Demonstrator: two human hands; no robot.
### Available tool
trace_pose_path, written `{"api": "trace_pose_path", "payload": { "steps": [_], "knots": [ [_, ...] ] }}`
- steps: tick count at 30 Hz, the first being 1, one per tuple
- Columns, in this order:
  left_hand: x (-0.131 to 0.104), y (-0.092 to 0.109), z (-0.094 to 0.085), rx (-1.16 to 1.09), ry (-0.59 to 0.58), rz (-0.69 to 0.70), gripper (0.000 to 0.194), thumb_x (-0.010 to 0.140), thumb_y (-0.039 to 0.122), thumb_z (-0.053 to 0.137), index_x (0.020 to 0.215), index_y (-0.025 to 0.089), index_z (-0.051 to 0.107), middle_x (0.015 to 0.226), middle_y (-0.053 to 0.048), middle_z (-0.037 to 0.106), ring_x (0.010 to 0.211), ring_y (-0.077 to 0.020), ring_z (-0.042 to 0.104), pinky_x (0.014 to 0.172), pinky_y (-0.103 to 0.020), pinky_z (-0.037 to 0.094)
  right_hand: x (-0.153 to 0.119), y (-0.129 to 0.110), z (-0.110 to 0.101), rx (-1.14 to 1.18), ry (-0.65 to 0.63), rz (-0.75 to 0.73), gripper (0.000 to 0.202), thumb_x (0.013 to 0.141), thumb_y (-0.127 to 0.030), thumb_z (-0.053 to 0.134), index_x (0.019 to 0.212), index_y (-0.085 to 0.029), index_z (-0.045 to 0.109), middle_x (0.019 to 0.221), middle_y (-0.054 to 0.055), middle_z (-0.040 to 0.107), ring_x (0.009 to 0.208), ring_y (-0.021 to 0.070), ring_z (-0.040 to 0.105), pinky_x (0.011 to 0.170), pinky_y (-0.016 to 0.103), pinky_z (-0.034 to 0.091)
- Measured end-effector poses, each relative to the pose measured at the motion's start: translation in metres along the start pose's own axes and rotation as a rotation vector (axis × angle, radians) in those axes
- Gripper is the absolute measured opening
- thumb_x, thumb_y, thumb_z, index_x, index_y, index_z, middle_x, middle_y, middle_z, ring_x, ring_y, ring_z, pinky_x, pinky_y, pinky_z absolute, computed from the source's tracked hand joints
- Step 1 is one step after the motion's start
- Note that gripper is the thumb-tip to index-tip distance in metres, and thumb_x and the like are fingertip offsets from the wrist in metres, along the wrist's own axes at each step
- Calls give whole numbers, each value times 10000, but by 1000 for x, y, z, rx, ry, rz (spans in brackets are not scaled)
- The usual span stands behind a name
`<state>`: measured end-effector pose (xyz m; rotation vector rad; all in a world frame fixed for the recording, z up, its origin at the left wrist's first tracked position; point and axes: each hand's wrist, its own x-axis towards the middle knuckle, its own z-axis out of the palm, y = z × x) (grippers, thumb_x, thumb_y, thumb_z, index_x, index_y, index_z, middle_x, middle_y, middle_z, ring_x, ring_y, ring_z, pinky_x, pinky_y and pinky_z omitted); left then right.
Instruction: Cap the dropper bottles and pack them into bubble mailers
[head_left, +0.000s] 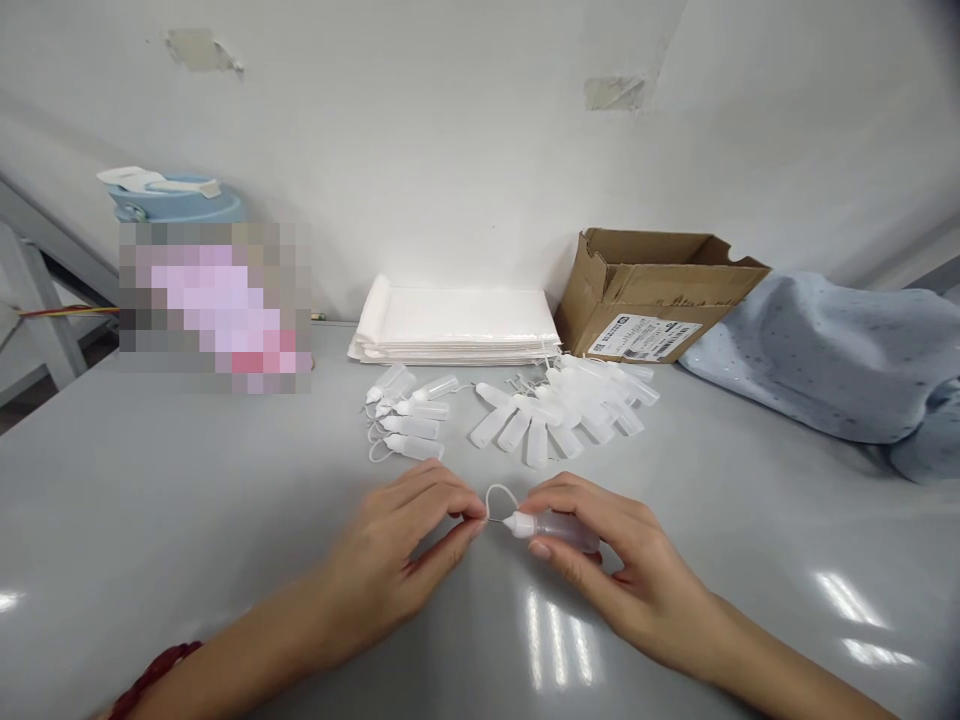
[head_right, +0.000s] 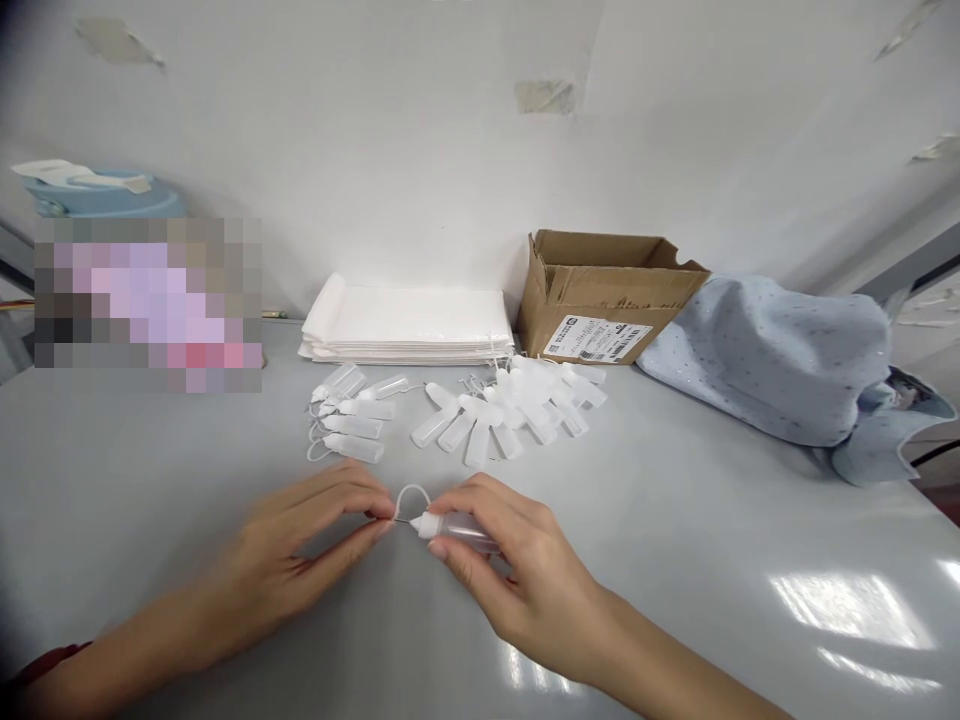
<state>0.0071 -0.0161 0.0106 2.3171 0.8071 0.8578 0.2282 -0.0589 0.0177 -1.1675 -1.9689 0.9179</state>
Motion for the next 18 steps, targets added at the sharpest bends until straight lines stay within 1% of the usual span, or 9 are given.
{"api": "trace_pose_path", "payload": {
  "steps": [5,9,12,15,18],
  "knots": [
    [-1,-3,2,5,-12,-2,120,904,118,506,908,216,575,820,-4,642,767,-136,591,712,-247,472,0,-1,-1,-2,-12,1,174,912,-198,522,1071,-189,594,897,53,623,670,110,578,534,207,476],
    [-2,-5,3,-16,-22,11,108,902,116,514,907,207,571,811,-7,633,759,-133,581,695,-245,468,1,-2,-2,-7,-10,-32,175,905,-180,526,1058,-187,610,902,61,634,715,126,599,539,212,482],
    [-2,-4,4,-27,-24,12,111,899,111,515,904,206,572,807,-6,632,753,-132,581,691,-243,470,2,-2,-2,11,-11,-23,174,907,-181,524,1057,-186,612,900,60,629,713,125,598,533,210,483],
    [-1,-2,3,-27,-12,-1,128,898,108,509,903,216,579,807,-1,639,753,-132,590,690,-239,475,2,0,0,25,0,-2,168,913,-194,520,1057,-191,608,896,54,627,683,117,590,523,212,477],
    [-1,2,1,-38,25,-24,129,893,117,517,890,226,587,796,4,648,740,-132,601,674,-235,482,1,0,2,33,22,17,163,915,-204,518,1059,-206,594,903,47,627,701,123,594,524,214,480]
  ]
}}
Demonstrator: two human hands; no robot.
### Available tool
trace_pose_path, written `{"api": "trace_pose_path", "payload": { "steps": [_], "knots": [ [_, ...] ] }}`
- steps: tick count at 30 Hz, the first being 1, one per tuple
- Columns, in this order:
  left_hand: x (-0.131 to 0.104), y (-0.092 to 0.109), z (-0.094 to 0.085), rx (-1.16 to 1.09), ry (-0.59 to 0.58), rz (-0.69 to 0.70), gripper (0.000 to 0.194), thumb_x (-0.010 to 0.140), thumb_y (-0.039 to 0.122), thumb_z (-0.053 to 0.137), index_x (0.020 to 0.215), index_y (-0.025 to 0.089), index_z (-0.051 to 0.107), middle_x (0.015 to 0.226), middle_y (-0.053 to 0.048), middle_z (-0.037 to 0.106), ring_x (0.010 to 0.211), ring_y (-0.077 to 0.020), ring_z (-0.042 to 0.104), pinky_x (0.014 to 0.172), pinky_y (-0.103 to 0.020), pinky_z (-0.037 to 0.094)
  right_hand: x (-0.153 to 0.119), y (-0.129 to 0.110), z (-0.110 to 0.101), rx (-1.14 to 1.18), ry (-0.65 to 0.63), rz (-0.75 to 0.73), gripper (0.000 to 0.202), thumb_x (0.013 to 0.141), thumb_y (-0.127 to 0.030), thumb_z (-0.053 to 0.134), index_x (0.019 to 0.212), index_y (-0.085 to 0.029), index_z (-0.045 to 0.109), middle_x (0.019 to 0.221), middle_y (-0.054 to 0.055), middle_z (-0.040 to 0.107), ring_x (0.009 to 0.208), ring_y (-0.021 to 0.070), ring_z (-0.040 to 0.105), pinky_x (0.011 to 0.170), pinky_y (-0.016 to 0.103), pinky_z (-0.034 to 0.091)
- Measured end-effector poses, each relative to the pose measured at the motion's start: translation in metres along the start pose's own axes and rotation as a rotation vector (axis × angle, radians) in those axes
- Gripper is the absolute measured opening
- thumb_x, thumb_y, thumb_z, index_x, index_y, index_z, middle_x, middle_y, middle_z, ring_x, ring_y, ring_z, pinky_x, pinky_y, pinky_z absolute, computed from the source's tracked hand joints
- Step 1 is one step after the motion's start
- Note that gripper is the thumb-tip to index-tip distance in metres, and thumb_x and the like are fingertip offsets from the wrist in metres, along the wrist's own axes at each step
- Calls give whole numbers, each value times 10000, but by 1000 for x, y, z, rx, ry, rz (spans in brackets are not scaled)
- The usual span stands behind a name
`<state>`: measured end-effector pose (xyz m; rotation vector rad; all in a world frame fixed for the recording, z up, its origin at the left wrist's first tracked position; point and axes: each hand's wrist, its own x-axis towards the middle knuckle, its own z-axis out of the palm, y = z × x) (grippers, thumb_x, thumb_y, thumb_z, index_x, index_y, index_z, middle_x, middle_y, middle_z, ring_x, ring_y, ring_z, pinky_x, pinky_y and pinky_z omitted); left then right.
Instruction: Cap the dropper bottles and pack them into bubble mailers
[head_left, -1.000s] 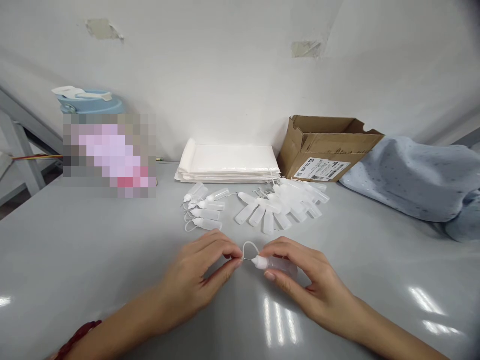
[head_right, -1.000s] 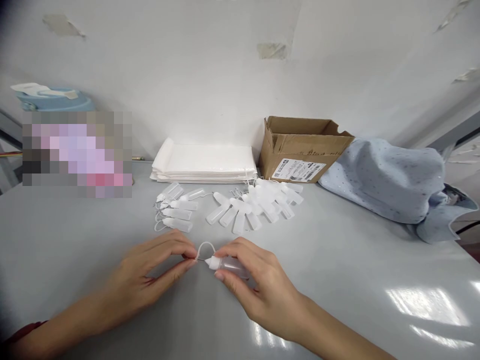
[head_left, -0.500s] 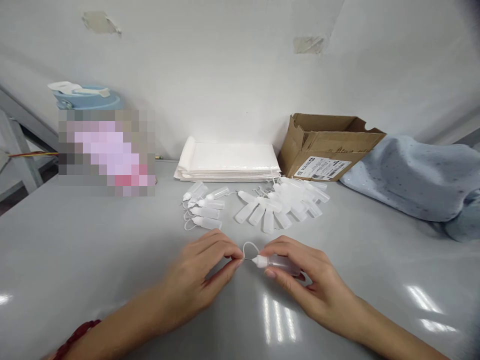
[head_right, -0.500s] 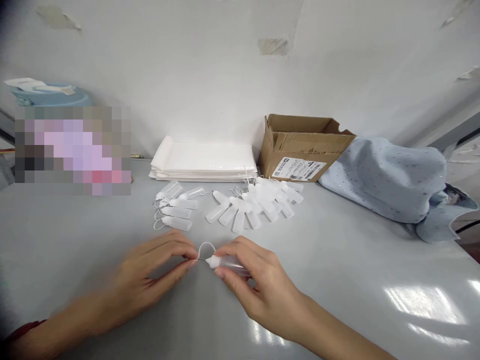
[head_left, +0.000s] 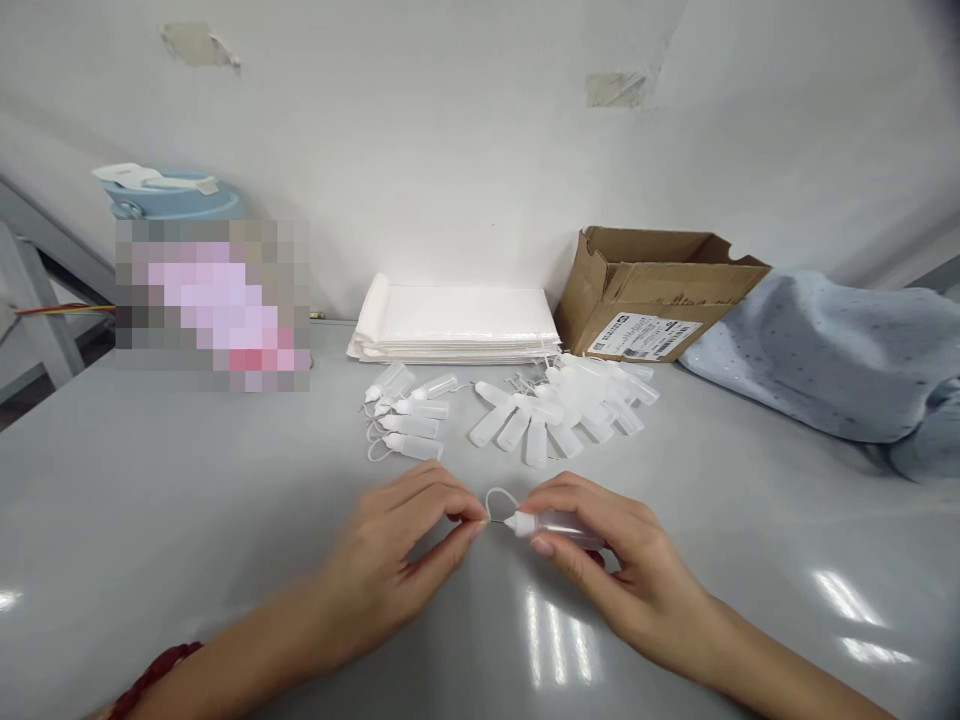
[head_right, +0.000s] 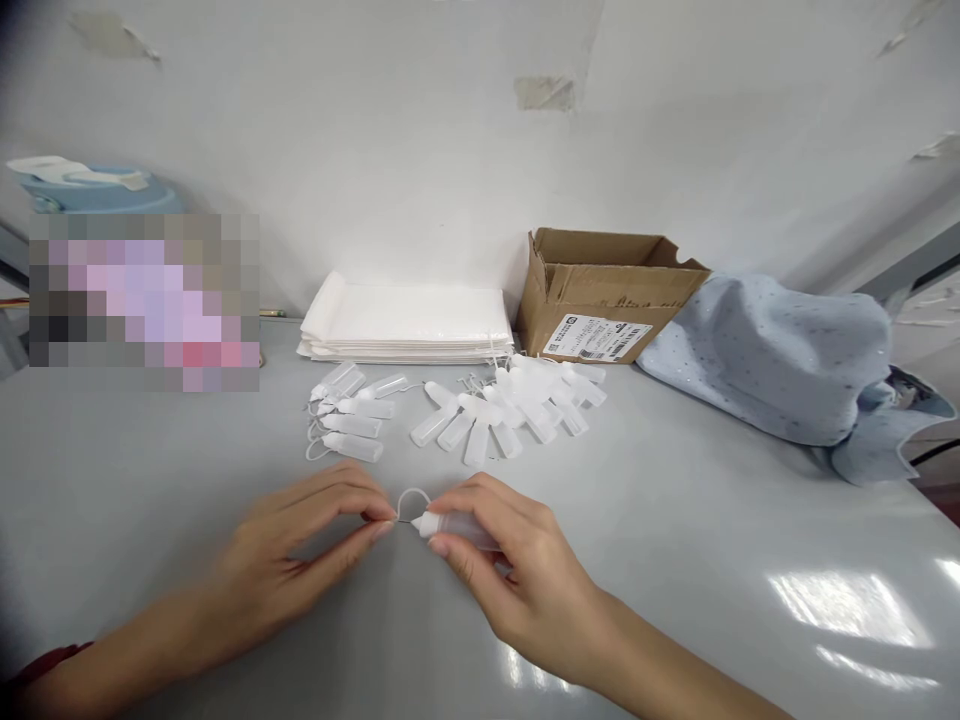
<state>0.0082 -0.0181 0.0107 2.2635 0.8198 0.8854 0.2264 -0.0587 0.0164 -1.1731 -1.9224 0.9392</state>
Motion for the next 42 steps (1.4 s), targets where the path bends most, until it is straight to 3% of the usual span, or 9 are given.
{"api": "trace_pose_path", "payload": {
  "steps": [25,31,42],
  "knots": [
    [0,3,2,-73,-12,-9,142,865,59,538,864,189,596,784,20,633,734,-96,579,678,-188,455,-4,1,9,14,2,-38,171,923,-182,486,1070,-188,572,907,58,608,751,153,612,564,253,486],
    [-1,2,4,-85,-13,-5,141,865,53,536,864,183,590,791,18,627,743,-95,569,688,-190,450,-4,2,10,7,7,-41,171,923,-188,486,1068,-181,575,885,55,603,705,144,595,507,240,454],
    [-2,3,6,-105,-17,0,148,860,53,528,858,190,584,772,13,624,724,-106,571,670,-201,453,-5,2,11,26,-2,-44,175,921,-179,483,1064,-166,583,892,64,610,754,157,613,582,260,497]
  ]
}}
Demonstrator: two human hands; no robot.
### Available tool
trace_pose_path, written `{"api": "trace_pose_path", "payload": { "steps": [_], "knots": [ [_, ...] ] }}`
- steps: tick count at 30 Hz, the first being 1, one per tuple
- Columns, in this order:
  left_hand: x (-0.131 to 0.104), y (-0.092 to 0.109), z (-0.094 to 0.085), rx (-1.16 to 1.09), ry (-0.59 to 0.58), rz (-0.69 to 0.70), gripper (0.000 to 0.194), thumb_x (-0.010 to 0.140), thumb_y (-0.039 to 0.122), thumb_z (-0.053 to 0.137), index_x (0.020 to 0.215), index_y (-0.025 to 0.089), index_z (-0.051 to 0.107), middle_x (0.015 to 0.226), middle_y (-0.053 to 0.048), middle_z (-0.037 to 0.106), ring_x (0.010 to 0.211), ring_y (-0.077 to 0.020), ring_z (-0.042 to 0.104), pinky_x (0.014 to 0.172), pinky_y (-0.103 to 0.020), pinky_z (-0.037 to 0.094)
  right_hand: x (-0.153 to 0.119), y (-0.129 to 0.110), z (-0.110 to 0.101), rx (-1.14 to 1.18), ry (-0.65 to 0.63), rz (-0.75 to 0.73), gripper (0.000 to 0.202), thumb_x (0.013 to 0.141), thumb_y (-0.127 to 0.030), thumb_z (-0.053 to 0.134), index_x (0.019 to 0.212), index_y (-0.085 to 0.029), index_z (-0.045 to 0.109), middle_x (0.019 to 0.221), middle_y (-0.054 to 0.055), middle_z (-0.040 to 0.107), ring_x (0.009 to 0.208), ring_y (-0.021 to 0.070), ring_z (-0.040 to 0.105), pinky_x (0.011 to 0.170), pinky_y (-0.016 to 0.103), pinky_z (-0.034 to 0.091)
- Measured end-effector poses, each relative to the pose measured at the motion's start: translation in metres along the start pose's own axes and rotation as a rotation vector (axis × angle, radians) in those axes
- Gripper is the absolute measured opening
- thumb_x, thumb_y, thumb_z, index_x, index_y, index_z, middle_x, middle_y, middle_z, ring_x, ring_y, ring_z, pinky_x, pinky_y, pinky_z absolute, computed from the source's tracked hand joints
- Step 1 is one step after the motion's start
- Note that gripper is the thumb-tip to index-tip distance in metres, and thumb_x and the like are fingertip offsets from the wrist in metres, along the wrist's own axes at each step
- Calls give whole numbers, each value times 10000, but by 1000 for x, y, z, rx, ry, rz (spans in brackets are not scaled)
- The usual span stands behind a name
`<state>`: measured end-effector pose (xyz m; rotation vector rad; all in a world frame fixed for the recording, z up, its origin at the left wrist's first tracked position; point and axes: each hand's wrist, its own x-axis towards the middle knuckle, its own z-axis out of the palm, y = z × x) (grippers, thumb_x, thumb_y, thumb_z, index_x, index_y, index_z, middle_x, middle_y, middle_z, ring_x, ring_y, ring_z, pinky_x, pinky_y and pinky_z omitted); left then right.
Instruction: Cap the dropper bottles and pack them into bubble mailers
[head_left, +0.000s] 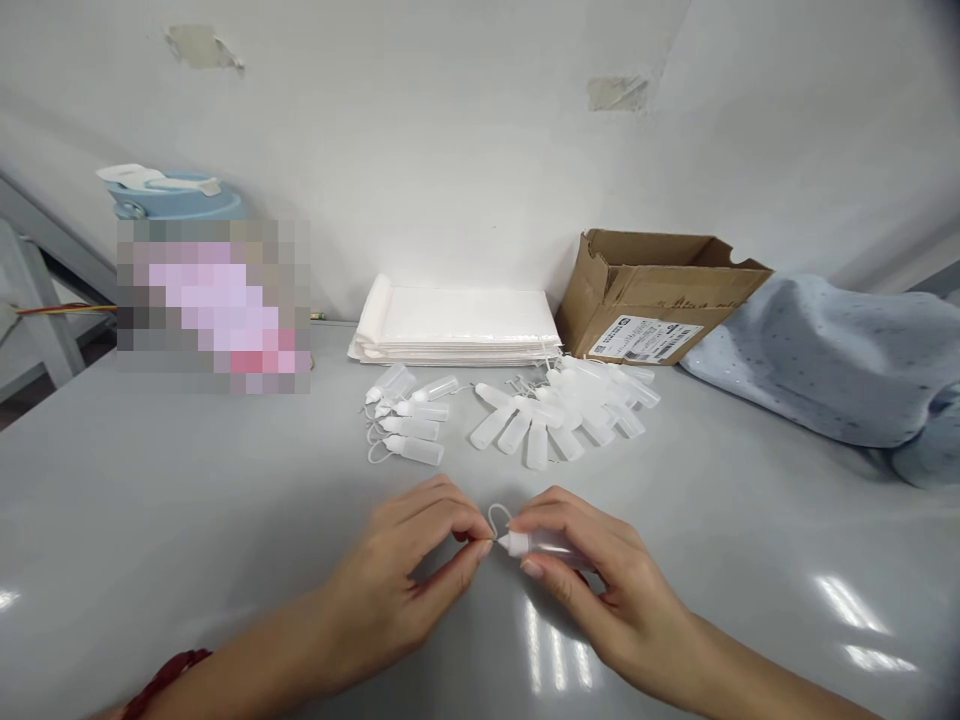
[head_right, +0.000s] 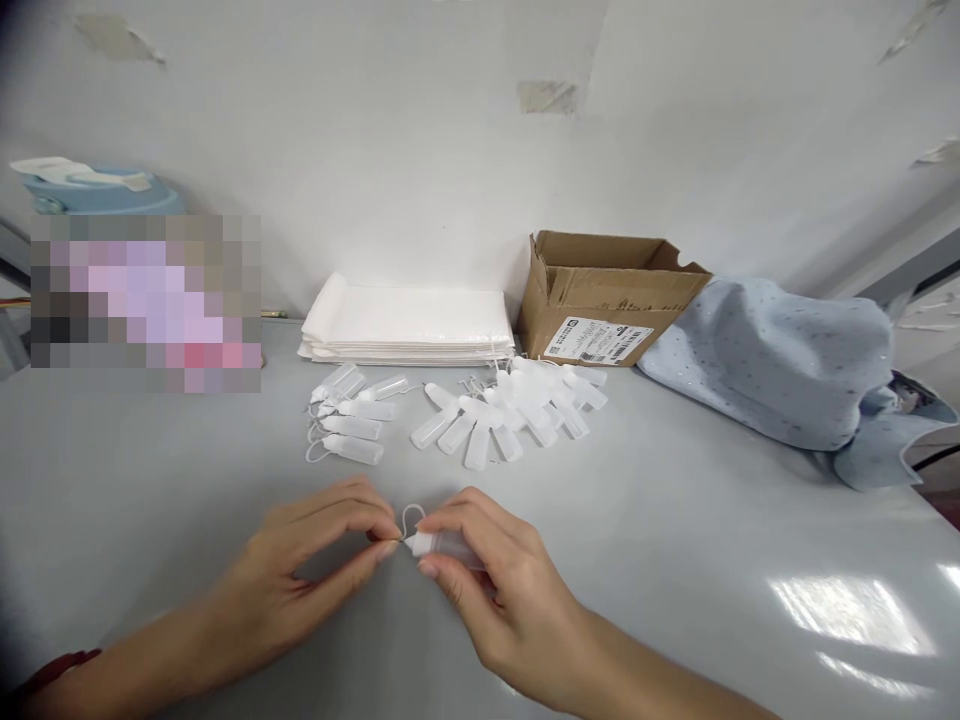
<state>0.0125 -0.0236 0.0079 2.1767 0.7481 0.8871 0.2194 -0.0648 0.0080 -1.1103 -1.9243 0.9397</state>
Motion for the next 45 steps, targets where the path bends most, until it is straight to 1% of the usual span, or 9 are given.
{"api": "trace_pose_path", "payload": {
  "steps": [8,14,18,23,29,32,36,40,45],
  "knots": [
    [2,-6,1,9,-2,29,130,864,69,525,865,179,594,766,-6,636,722,-121,579,674,-219,462,6,5,0,-67,11,-81,168,901,-135,497,1041,-178,577,864,44,614,767,144,616,658,248,511],
    [2,-8,-5,47,33,-29,81,876,121,555,844,171,610,762,-6,632,728,-121,578,672,-216,455,9,4,1,-96,39,-131,253,880,-89,487,1103,-200,535,932,43,621,827,137,623,698,221,523],
    [3,-8,-4,2,5,-56,104,876,109,540,830,166,614,745,-5,627,721,-119,575,665,-216,452,8,6,4,-102,48,-140,260,877,-91,488,1104,-208,537,925,44,620,812,142,620,688,228,527],
    [1,-6,-2,-23,-38,-109,134,872,94,512,803,170,597,741,0,608,710,-114,562,663,-214,446,9,9,5,-86,28,-154,248,877,-88,485,1084,-209,550,904,51,608,799,153,612,684,249,531],
    [2,-7,-2,30,-44,-54,115,878,119,528,791,162,589,720,1,601,690,-111,551,651,-212,441,8,14,6,-124,-38,-185,270,893,-84,458,1125,-210,515,968,73,594,878,168,604,740,269,539],
    [5,-11,-11,82,-39,-59,125,892,142,526,798,170,603,739,4,626,714,-116,563,692,-231,450,7,17,5,-202,-60,-141,311,907,-136,475,1205,-221,453,1061,83,580,947,171,601,799,277,542],
    [12,-21,-32,224,99,-164,152,901,199,523,789,184,625,757,8,644,743,-131,575,694,-243,447,9,25,-2,-352,33,-76,458,931,-216,464,1360,-222,302,1111,104,566,908,174,600,757,296,564],
    [16,-31,-53,387,235,-280,161,888,295,544,790,206,637,773,7,652,756,-152,572,616,-233,435,13,35,-14,-520,154,-99,436,941,-228,453,1361,-205,336,1195,149,532,1035,225,570,790,361,561],
    [18,-39,-66,476,247,-405,179,855,359,550,789,232,658,835,-14,683,861,-202,571,523,-229,410,20,43,-21,-640,179,-237,424,932,-164,466,1343,-191,371,1251,171,509,1173,259,508,914,439,504]
  ]
}}
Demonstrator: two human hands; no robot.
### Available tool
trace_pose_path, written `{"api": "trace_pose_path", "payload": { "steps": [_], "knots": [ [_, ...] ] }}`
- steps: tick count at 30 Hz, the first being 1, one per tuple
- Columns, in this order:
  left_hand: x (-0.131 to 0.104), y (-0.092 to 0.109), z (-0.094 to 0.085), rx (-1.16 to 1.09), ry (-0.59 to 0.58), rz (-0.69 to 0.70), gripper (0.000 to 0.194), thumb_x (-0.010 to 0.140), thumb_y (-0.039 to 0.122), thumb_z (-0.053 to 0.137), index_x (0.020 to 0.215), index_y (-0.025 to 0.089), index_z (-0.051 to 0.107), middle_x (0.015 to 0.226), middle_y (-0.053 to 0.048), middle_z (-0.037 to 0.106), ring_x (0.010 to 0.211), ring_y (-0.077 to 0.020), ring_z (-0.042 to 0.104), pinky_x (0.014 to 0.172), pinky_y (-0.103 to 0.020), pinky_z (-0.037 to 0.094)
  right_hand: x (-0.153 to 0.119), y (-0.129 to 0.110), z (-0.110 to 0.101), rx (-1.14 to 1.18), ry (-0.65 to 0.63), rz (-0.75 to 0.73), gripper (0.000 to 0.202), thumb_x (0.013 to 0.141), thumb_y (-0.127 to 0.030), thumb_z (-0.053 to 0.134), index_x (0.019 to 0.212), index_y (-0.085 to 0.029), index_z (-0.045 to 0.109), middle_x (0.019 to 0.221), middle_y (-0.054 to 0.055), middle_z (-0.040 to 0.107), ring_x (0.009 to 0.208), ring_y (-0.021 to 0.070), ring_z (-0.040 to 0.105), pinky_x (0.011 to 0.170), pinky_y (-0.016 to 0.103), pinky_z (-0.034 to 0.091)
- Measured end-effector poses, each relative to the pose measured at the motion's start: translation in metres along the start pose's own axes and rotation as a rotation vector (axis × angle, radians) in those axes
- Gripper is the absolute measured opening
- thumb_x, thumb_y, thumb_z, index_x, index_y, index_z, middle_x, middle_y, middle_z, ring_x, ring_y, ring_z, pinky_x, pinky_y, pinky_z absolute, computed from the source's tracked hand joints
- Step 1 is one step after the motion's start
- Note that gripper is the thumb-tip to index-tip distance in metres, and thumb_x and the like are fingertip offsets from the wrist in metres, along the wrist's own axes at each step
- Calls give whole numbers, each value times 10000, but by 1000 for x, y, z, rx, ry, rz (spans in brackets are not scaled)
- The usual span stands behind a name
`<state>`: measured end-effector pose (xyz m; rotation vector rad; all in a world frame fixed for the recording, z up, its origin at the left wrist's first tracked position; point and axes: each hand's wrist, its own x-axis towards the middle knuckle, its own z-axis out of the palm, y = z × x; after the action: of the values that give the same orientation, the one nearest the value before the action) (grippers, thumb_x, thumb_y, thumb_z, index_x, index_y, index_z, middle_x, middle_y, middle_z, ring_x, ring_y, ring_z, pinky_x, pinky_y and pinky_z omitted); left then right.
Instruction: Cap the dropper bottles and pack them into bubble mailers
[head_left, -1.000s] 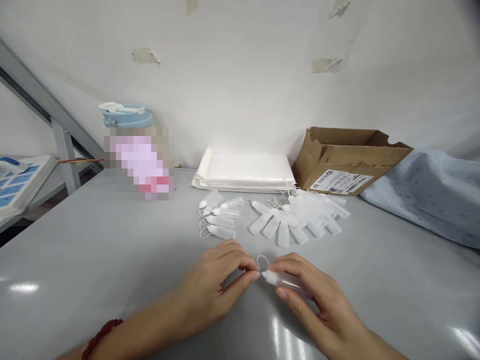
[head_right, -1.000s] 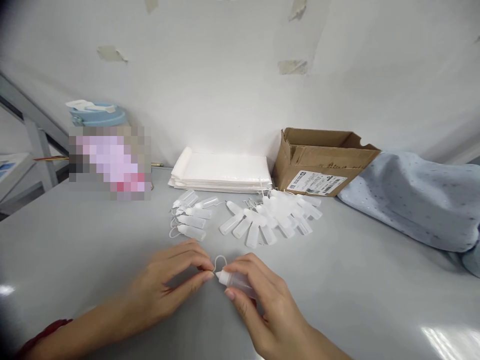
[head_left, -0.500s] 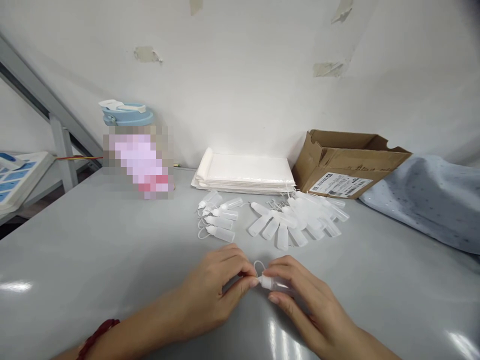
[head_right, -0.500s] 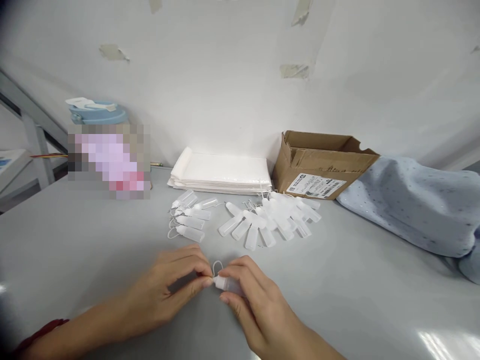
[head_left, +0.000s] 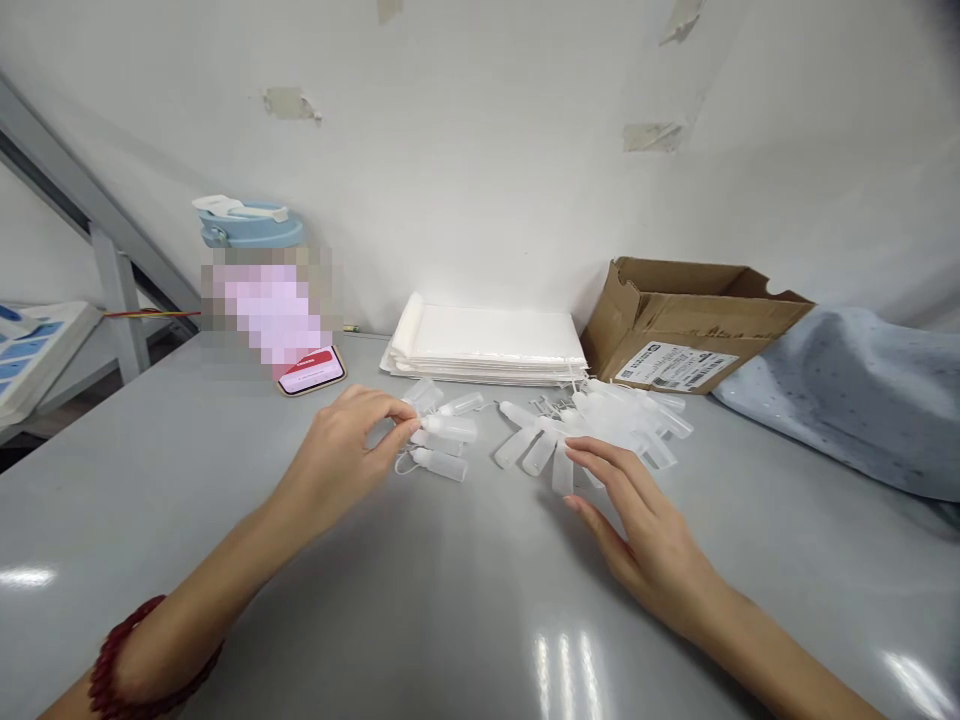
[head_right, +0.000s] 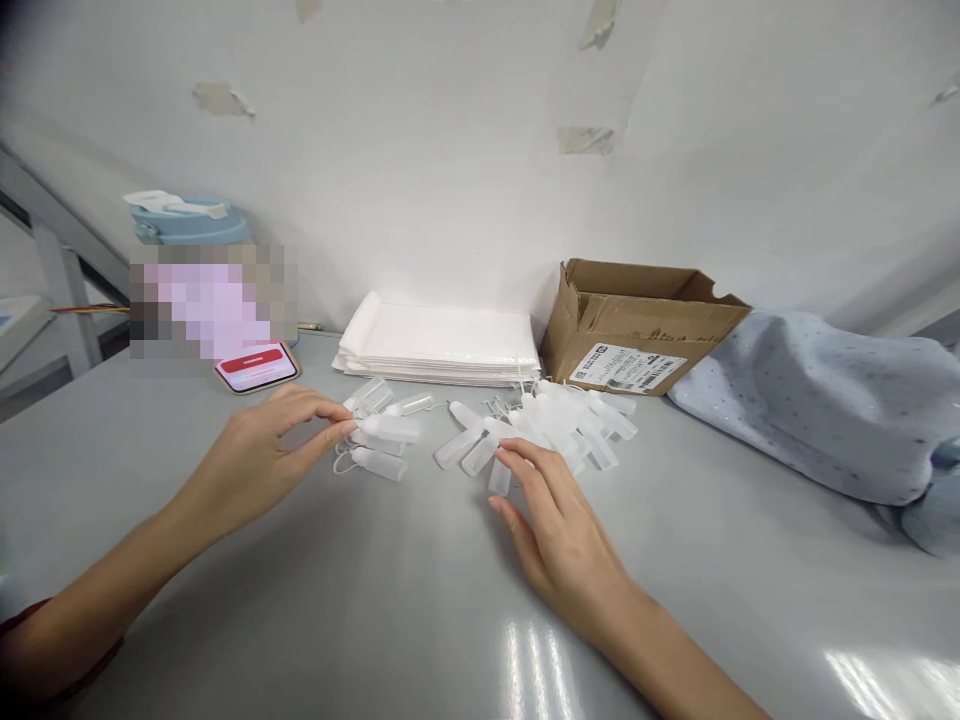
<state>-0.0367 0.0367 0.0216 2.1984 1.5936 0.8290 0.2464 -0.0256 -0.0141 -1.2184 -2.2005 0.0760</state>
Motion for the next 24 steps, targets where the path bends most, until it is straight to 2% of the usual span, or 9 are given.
{"api": "trace_pose_path", "payload": {
  "steps": [6,12,17,21,24],
  "knots": [
    [7,-11,-3,93,25,-42,208,846,358,527,780,229,676,832,-22,708,849,-230,599,669,-298,454,11,4,2,-138,56,-129,332,916,-125,466,1244,-175,460,1167,173,583,1063,259,583,810,412,518],
    [9,-18,0,74,-7,-81,242,844,375,515,811,222,699,870,-24,725,894,-238,600,717,-303,458,26,7,3,-228,52,-140,220,926,-118,439,1114,-180,535,1127,158,628,1055,273,580,803,423,466],
    [12,-20,0,82,-10,-98,295,850,403,484,809,216,709,871,-23,735,871,-240,600,718,-308,449,57,1,6,-295,-65,-81,178,937,-178,460,1060,-144,584,1089,153,656,1009,280,586,823,421,432],
    [14,-19,-4,97,47,-130,317,852,387,456,782,200,702,826,-28,731,783,-222,611,664,-288,443,85,-5,11,-322,-202,-9,132,911,-205,530,962,-137,631,903,109,693,872,256,625,763,381,451],
    [13,-16,-6,106,75,-138,294,843,359,463,786,199,703,825,-28,727,776,-213,608,650,-275,442,94,-4,18,-337,-254,63,108,888,-209,580,936,-131,636,844,72,684,822,219,638,735,362,480]
  ]
}}
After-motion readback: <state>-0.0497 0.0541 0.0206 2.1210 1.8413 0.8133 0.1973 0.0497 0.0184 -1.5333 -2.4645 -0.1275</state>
